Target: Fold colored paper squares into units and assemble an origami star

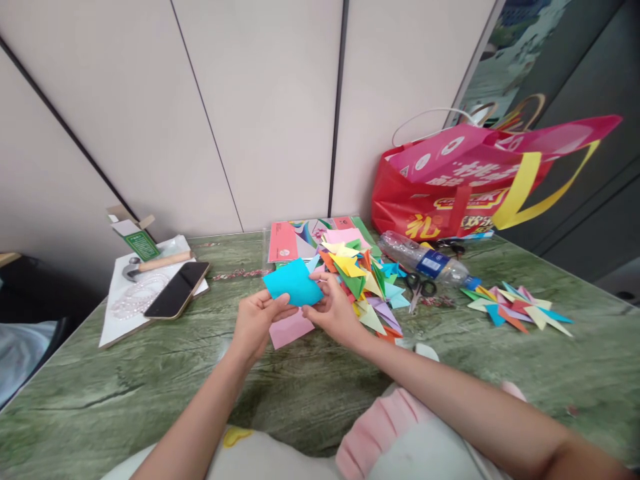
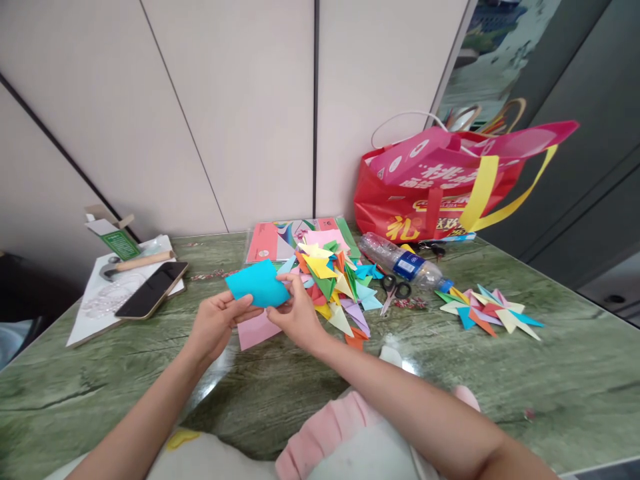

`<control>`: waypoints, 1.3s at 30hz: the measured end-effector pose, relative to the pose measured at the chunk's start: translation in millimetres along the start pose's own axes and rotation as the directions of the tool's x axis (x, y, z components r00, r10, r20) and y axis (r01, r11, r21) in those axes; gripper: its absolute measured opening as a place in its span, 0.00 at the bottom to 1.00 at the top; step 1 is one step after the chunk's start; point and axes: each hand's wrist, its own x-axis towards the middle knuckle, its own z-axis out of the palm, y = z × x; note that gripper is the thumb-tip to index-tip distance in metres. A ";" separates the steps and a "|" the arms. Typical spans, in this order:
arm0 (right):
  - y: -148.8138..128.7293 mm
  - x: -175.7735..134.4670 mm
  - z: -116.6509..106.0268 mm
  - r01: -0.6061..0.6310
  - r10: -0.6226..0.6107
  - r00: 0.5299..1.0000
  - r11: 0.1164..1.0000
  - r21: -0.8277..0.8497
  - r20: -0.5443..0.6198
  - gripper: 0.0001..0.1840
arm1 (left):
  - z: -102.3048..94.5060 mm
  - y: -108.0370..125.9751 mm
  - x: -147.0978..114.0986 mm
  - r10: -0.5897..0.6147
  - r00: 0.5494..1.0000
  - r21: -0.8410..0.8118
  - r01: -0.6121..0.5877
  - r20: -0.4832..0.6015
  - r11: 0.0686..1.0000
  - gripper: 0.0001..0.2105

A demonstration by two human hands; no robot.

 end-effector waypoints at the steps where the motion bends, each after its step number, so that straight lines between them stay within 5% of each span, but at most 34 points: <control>1: -0.1 0.8 -0.5 -0.001 0.001 1.000 1.000 0.012 0.001 0.26 | -2.9 2.3 0.9 0.019 1.000 0.007 -0.018 -0.025 1.000 0.13; 5: -0.7 4.9 -3.6 0.008 -0.005 0.997 0.999 0.034 -0.081 0.23 | -15.0 7.8 4.1 0.070 0.997 0.103 -0.069 -0.014 0.992 0.13; 9: -6.0 4.2 -5.1 0.099 -0.112 0.975 0.992 -0.073 -0.193 0.20 | -14.7 5.2 1.5 -0.105 0.991 0.303 0.074 0.088 0.950 0.12; 15: -10.9 -0.9 -5.5 0.104 -0.107 0.994 0.979 -0.177 -0.012 0.22 | -7.1 3.3 -4.7 -0.266 0.945 0.440 0.160 0.192 0.884 0.11; 23: -10.1 0.6 -7.1 0.126 -0.137 0.990 0.958 -0.256 -0.026 0.14 | -6.5 5.3 -0.5 -0.136 0.987 0.373 0.097 0.079 0.923 0.28; 27: -11.8 -0.1 -6.8 0.154 -0.168 0.985 0.950 -0.272 -0.029 0.20 | -5.4 4.7 -1.5 -0.094 0.992 0.447 0.045 0.086 0.893 0.36; 33: -15.3 -4.1 -4.2 0.245 -0.216 0.966 0.937 -0.250 0.139 0.27 | -6.8 -2.6 -5.1 -0.113 0.961 0.568 -0.054 0.253 0.821 0.36; 39: -10.3 -3.9 -3.1 0.222 -0.184 0.968 0.948 -0.230 0.173 0.15 | -9.0 -5.1 -1.2 -0.016 0.973 0.619 -0.135 0.232 0.773 0.31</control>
